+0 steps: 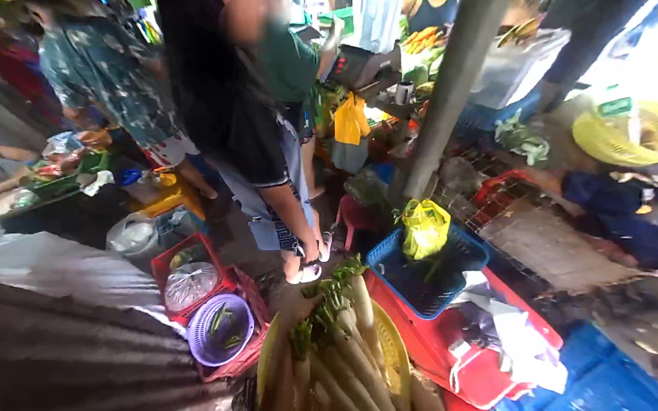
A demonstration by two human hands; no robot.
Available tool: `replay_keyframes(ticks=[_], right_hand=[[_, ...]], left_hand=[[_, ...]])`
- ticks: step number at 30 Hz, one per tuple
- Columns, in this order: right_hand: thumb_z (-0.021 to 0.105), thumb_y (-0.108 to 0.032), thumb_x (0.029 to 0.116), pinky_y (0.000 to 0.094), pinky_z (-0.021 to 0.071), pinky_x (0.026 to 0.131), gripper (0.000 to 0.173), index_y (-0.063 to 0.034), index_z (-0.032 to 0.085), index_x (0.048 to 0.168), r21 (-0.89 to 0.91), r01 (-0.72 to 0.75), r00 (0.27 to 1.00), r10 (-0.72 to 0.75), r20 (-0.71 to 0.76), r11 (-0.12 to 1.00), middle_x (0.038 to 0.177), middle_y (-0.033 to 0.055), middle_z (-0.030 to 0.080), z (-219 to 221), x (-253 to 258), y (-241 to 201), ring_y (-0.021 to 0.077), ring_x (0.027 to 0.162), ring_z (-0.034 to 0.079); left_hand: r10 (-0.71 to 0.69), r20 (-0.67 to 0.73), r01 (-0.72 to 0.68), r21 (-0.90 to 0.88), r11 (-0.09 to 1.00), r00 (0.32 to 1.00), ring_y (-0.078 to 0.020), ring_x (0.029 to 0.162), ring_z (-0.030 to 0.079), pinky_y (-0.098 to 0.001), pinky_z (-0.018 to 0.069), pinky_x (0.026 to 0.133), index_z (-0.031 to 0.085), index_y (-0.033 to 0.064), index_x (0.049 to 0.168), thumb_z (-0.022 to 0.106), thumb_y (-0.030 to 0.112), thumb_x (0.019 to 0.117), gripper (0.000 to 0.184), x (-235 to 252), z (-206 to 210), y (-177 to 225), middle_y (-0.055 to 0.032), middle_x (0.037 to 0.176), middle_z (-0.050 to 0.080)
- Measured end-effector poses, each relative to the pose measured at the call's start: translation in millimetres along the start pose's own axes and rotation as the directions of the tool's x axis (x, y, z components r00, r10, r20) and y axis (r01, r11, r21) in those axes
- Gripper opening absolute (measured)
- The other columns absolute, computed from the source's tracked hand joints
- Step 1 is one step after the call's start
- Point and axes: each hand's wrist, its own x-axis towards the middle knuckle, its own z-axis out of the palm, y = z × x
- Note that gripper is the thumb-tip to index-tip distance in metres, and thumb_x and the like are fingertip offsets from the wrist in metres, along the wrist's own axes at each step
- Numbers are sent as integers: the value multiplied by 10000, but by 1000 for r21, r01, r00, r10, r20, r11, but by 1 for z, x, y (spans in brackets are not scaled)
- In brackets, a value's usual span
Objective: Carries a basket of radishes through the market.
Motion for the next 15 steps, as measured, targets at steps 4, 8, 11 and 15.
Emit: replay_keyframes(ticks=[4, 8, 11, 15], right_hand=[[632, -297, 992, 586, 527, 971, 569, 72, 493, 1403, -80, 17, 997, -11, 75, 997, 1118, 257, 701, -6, 37, -63, 385, 1071, 693], [589, -304, 1004, 562, 557, 868, 536, 37, 489, 1406, -205, 41, 986, -7, 164, 978, 1006, 214, 707, 7, 87, -124, 352, 932, 711], [575, -298, 1006, 549, 555, 865, 522, 28, 490, 1405, -258, 76, 978, -21, 208, 963, 1003, 210, 702, 25, 118, -178, 346, 939, 707], [559, -312, 1025, 530, 544, 893, 531, 29, 470, 1423, -283, 94, 965, -18, 260, 954, 1046, 216, 685, 46, 151, -239, 340, 982, 691]], left_hand=[[-76, -41, 72, -86, 994, 996, -392, 1290, 568, -597, 430, 1091, 562, 46, 1416, 758, 478, 891, 708, 27, -52, -25, -237, 1355, 611], [-103, -49, 94, -160, 983, 994, -392, 1260, 590, -627, 434, 1069, 577, 61, 1401, 728, 436, 926, 623, 50, -106, -72, -228, 1321, 633], [-151, -60, 132, -241, 961, 987, -393, 1247, 590, -630, 427, 1063, 584, 36, 1373, 706, 391, 953, 564, 67, -150, -107, -239, 1303, 633], [-160, -104, 115, -340, 933, 982, -340, 1179, 629, -567, 466, 1040, 596, 20, 1343, 705, 328, 964, 500, 81, -204, -134, -218, 1253, 656]])
